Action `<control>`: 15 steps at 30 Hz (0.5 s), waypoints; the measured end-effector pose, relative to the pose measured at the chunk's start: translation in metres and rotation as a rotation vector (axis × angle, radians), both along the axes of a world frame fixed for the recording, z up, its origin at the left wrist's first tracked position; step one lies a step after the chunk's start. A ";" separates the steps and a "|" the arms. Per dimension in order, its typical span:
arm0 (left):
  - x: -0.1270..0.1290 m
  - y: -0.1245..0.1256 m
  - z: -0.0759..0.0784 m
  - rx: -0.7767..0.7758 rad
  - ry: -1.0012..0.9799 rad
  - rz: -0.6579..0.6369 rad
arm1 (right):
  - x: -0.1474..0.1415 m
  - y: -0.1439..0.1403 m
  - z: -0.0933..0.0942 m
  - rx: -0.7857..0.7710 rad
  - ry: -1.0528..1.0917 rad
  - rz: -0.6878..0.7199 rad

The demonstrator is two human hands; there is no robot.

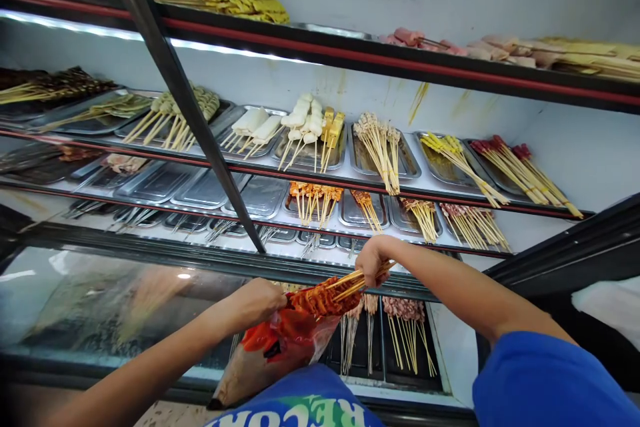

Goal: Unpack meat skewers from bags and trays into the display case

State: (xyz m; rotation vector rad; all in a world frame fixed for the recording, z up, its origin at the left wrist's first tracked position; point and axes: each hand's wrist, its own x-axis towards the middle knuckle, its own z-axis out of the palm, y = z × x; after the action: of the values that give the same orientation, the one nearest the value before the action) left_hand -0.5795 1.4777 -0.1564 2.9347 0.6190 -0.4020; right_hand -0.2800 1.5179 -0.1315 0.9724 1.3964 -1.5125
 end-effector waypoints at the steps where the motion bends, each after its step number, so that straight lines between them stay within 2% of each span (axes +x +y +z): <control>1: -0.002 0.000 -0.001 -0.005 0.028 0.014 | 0.008 0.000 0.008 0.020 0.008 -0.008; 4: -0.008 0.002 -0.007 -0.028 0.075 0.044 | 0.037 -0.007 0.031 0.112 0.007 -0.077; 7: -0.011 0.004 -0.010 -0.047 0.025 0.045 | 0.066 -0.022 0.054 0.225 0.031 -0.177; 12: -0.006 0.005 -0.004 -0.027 0.049 0.036 | 0.106 -0.060 0.089 0.515 0.019 -0.375; 15: -0.001 0.006 -0.002 -0.010 0.062 0.023 | 0.113 -0.085 0.096 0.754 0.019 -0.498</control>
State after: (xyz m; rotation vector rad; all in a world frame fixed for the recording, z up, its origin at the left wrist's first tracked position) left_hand -0.5805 1.4838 -0.1582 2.9131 0.6556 -0.4940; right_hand -0.1667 1.4328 -0.0359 1.8780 1.8827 -1.3239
